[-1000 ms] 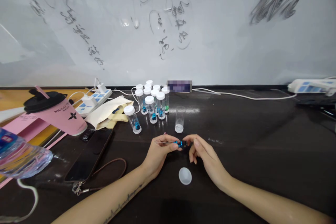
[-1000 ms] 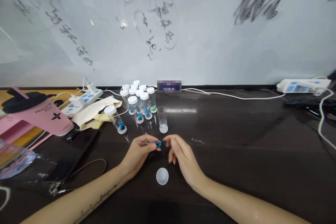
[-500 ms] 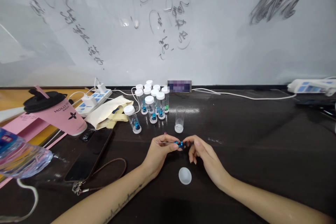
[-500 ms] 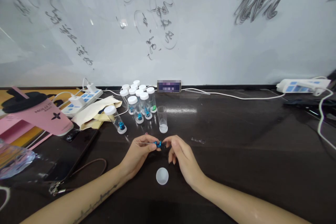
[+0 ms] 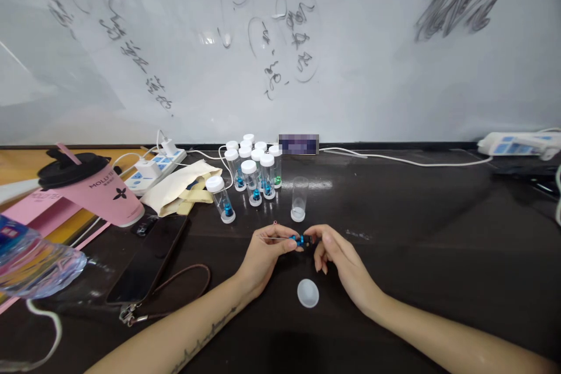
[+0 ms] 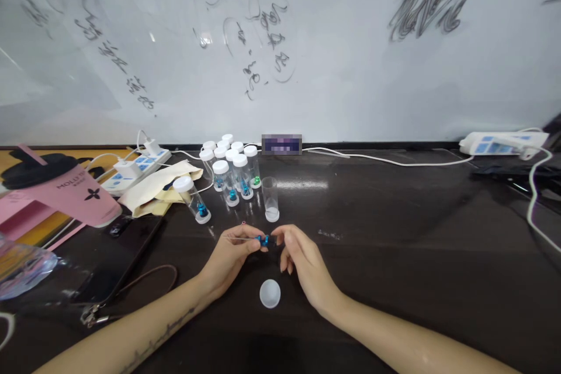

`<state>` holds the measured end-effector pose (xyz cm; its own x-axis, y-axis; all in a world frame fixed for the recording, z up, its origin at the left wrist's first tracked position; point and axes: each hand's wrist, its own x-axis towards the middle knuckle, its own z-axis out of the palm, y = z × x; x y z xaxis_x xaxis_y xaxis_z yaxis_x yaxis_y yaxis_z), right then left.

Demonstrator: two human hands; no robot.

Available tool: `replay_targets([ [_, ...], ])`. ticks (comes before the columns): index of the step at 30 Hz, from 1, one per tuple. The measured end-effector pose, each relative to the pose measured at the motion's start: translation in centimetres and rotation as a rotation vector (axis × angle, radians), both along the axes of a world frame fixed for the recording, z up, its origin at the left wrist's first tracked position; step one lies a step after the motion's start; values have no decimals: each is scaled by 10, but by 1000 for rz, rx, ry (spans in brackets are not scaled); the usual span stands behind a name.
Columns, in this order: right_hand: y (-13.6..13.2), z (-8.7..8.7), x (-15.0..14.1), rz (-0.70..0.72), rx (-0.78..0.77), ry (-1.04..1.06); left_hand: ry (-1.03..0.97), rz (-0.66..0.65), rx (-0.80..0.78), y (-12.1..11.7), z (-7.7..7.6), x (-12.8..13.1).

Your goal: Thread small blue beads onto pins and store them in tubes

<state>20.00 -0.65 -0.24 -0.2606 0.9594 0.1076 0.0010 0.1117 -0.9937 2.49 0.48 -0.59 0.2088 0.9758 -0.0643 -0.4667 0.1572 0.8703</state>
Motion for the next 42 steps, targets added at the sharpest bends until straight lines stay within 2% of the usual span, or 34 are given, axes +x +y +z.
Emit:
replay_targets([
  [11,-1,3,0,58,22,-148,16,-55,8,0,-2,-1],
  [26,-2,2,0,56,21,-100,7,-48,1,-2,0,0],
  [33,1,-2,-1,62,20,-173,-1,-55,3,1,-2,1],
  [42,-1,-2,2,48,-5,-90,-3,-41,10,-1,-2,1],
])
